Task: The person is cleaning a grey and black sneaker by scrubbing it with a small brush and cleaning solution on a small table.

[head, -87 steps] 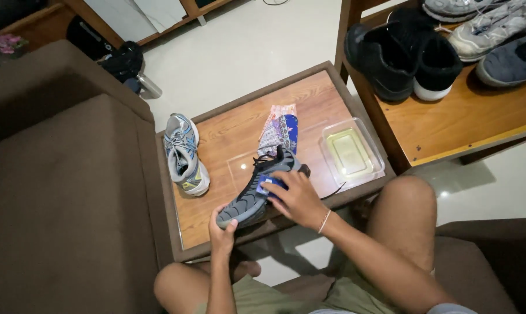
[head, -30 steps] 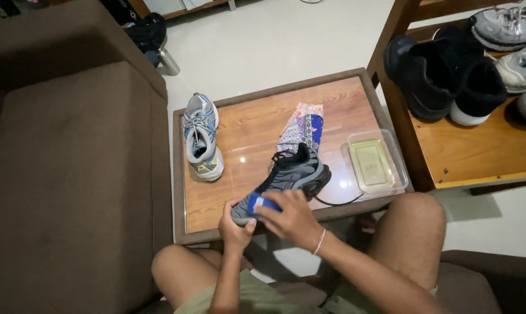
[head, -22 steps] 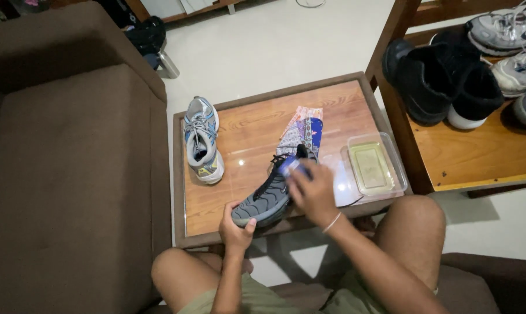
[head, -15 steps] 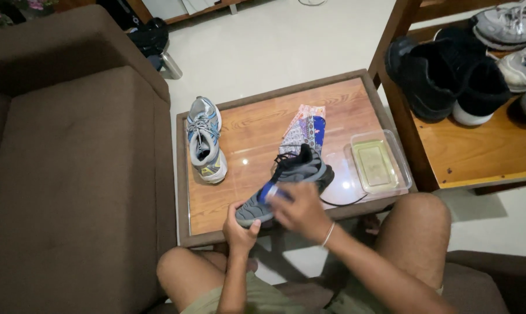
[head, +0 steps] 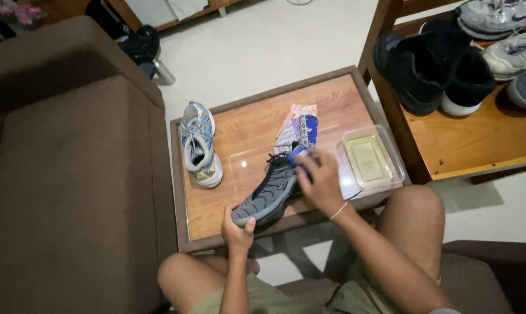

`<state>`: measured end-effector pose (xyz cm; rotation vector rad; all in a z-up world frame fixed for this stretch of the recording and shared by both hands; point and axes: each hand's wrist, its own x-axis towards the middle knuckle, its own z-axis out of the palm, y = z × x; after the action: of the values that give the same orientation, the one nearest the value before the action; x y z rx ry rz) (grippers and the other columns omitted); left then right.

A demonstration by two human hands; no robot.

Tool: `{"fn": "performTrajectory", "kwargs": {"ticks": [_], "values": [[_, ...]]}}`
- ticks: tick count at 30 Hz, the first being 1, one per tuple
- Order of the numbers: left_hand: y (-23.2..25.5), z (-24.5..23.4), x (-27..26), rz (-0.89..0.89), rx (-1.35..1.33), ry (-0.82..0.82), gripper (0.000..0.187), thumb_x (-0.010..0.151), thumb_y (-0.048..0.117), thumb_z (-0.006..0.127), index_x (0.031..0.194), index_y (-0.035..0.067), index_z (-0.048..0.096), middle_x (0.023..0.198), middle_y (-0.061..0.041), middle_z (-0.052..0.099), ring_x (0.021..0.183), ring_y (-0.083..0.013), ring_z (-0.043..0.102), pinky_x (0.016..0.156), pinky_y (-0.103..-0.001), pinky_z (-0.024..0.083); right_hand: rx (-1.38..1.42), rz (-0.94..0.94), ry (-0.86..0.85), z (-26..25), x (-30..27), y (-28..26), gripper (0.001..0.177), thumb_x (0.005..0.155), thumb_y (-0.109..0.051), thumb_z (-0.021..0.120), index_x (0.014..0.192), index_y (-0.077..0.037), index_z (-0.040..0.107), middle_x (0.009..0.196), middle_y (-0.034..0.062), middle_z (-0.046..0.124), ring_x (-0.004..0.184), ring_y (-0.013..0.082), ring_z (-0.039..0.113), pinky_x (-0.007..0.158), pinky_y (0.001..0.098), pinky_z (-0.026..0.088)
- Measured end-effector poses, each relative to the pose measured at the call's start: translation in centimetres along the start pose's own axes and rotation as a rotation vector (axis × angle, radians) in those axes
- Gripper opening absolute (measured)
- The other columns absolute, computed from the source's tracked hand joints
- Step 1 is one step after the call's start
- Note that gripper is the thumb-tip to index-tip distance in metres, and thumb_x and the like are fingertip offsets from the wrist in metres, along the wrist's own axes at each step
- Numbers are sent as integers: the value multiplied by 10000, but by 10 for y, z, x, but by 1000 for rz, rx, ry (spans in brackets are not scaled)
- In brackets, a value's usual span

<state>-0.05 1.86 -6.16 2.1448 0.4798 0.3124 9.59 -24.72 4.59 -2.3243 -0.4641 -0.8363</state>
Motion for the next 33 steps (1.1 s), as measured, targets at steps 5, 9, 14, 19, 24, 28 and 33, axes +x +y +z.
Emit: {"fn": "performTrajectory", "kwargs": {"ticks": [5,9,14,19,24,28,33], "values": [[26,-10,-3,34,-26,8,730,536,680,628,1135,266,669,987,-35,759,922,-324,726,785,-432,551,38,139,64,3,1,26,303,919,-167,716,1218,-124,697,1138,118,611,1024,310,606,1047,519,372],[38,-13,-4,60,-72,15,644,592,585,637,1107,200,672,970,-11,756,892,-264,720,757,-407,536,216,66,-123,-16,-5,-12,321,932,-180,697,1234,-71,690,1212,167,584,1130,343,550,1012,456,460],[39,-16,-9,97,-78,12,672,614,637,627,1107,180,660,983,-18,744,888,-263,717,738,-408,535,25,42,-42,-41,11,14,371,901,-127,729,1268,-102,678,1204,178,615,1085,327,581,941,433,491],[38,-13,-7,52,-75,9,687,589,641,637,1110,195,659,966,-6,742,871,-252,714,730,-402,532,-268,539,-156,-75,22,77,478,895,-204,723,1354,-150,603,1207,211,557,1073,370,552,902,476,512],[35,-11,-7,86,-83,35,663,599,635,643,1106,209,671,978,5,750,883,-248,722,751,-391,539,-321,708,-186,-83,24,80,445,930,-222,706,1358,-133,623,1257,224,571,1153,383,550,920,502,500],[39,-15,-9,101,-64,38,662,615,635,642,1107,194,667,991,-11,748,900,-261,718,765,-405,532,-229,575,-90,-49,3,97,392,901,-243,694,1260,-88,706,1146,256,600,1037,450,558,944,535,446],[37,-14,-9,96,-37,33,677,575,650,629,1093,216,668,960,9,747,882,-271,722,743,-413,536,114,166,45,-23,6,22,334,922,-161,721,1247,-88,704,1155,159,615,1077,329,565,984,441,447]]}}
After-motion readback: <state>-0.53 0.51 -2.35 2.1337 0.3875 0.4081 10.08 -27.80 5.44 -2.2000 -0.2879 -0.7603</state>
